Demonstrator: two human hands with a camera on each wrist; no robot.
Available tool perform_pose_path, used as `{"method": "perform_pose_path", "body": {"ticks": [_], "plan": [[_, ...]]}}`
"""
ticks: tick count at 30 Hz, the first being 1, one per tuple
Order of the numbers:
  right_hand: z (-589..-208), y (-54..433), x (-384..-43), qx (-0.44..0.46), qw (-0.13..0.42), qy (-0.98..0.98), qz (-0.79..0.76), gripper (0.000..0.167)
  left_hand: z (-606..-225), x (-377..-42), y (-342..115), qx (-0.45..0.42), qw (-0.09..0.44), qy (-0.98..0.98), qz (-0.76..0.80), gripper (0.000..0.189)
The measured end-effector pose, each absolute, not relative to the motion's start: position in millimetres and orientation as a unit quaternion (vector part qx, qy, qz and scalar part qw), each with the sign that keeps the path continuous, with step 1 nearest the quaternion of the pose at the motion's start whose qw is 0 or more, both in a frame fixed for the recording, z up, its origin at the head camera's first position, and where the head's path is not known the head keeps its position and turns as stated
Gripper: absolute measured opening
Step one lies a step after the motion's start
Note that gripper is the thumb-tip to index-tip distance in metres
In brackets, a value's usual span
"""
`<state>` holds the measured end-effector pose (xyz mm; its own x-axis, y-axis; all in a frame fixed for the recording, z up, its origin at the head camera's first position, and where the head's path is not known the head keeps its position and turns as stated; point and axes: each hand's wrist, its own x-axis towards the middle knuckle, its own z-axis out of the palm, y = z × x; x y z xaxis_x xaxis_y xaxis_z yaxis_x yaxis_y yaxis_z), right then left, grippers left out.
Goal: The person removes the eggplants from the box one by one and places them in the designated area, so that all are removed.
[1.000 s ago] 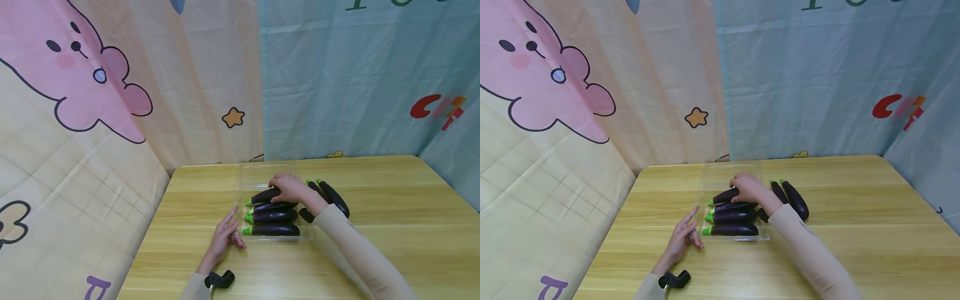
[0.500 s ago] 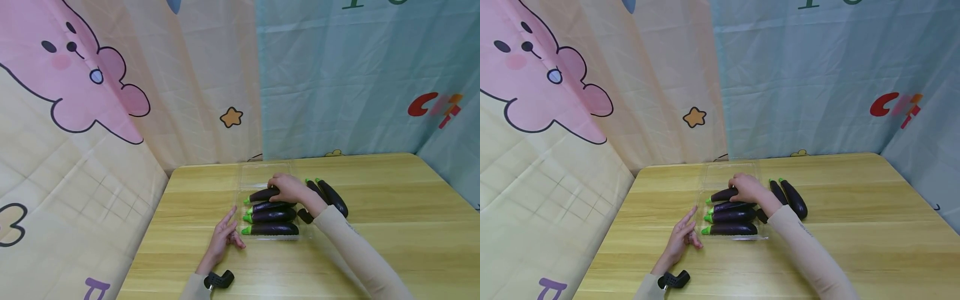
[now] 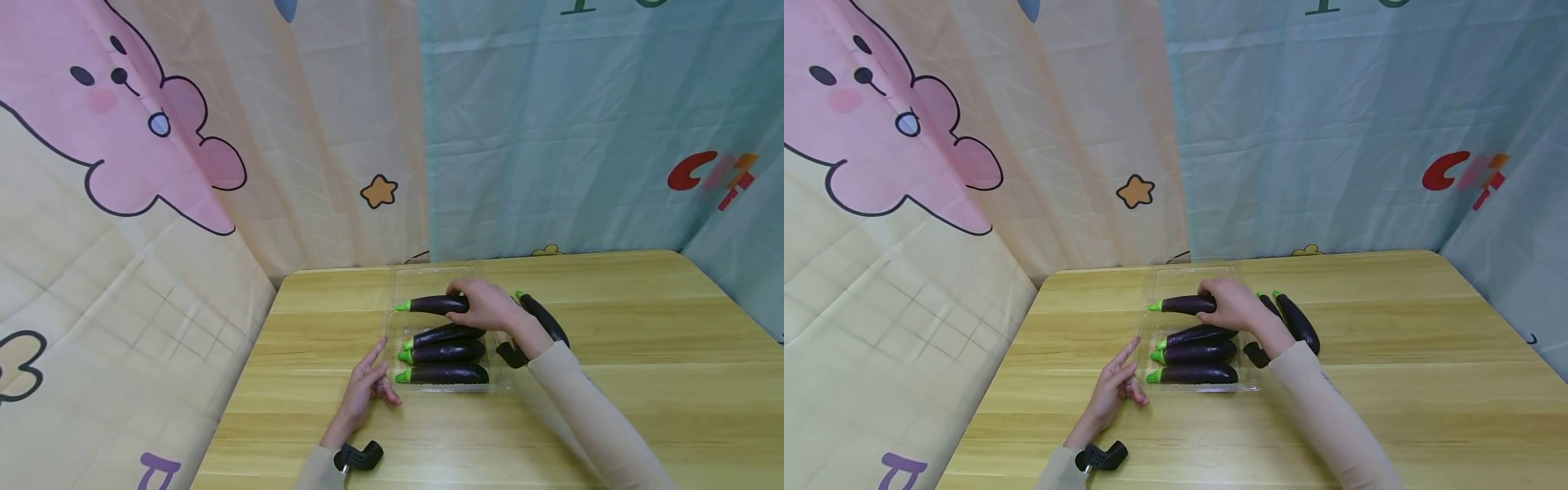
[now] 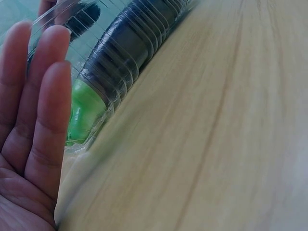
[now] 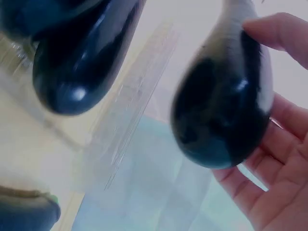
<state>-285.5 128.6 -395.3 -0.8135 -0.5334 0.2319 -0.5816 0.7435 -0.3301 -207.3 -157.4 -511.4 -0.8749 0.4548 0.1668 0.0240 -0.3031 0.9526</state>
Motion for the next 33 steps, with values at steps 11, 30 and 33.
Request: {"method": "perform_pose_path", "body": {"ticks": [11, 30, 33], "plan": [[-396, 155, -283, 0.241, 0.161, -0.911, 0.293, 0.038, -510, -206, -159, 0.205, 0.135, 0.574, 0.781, 0.059], [-424, 218, -275, 0.082, 0.312, -0.876, 0.359, 0.043, -510, -207, -158, 0.2, 0.136, 0.577, 0.78, 0.06], [-426, 230, -272, 0.055, 0.304, -0.879, 0.363, 0.043, -509, -207, -157, 0.2, 0.136, 0.576, 0.781, 0.06]]}}
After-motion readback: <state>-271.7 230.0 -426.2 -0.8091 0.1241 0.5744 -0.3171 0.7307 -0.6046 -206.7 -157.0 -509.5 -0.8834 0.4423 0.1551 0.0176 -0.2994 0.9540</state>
